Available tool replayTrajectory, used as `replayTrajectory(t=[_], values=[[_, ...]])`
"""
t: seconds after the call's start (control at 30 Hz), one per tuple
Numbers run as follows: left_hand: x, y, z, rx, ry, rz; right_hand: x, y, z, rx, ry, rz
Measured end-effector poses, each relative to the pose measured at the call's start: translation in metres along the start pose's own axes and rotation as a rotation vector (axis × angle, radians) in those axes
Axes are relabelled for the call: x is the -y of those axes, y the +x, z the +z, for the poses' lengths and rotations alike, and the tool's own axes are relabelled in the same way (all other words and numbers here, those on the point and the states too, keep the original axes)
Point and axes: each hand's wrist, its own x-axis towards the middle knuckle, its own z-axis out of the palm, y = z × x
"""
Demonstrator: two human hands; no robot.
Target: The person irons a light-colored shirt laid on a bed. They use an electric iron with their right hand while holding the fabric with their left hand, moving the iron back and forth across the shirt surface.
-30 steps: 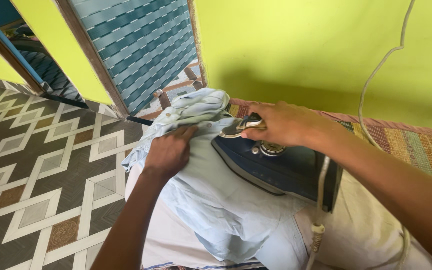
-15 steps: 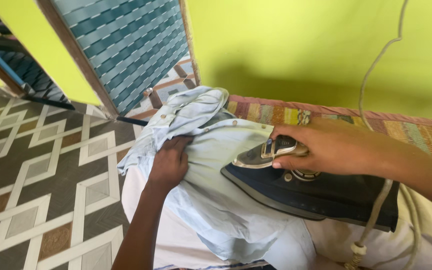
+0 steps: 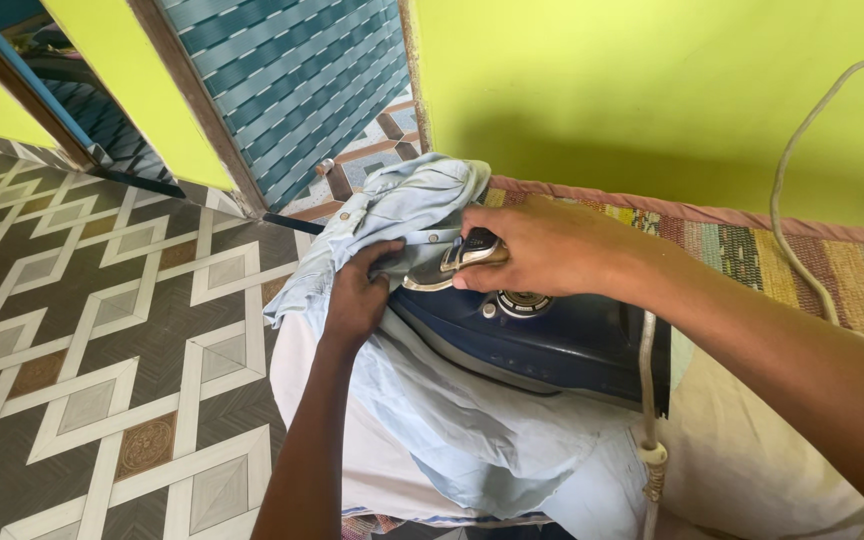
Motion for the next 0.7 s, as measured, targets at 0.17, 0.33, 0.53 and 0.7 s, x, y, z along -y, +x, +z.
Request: replayTrajectory(t=[0.17, 0.33, 0.53, 0.7], values=[[-0.009, -0.003, 0.003, -0.052, 0.146, -0.006, -0.003, -0.017, -0.008, 0.067, -0.019, 0.104], [-0.011, -0.009, 0.014, -0.114, 0.302, 0.106, -0.027, -0.051, -0.013, 0.181, 0.016, 0.229], [-0.014, -0.015, 0.013, -0.108, 0.305, 0.117, -0.056, -0.098, -0.019, 0.198, -0.046, 0.355], [-0.015, -0.013, 0.013, -0.12, 0.298, 0.124, -0.057, -0.088, -0.019, 0.206, -0.156, 0.324]])
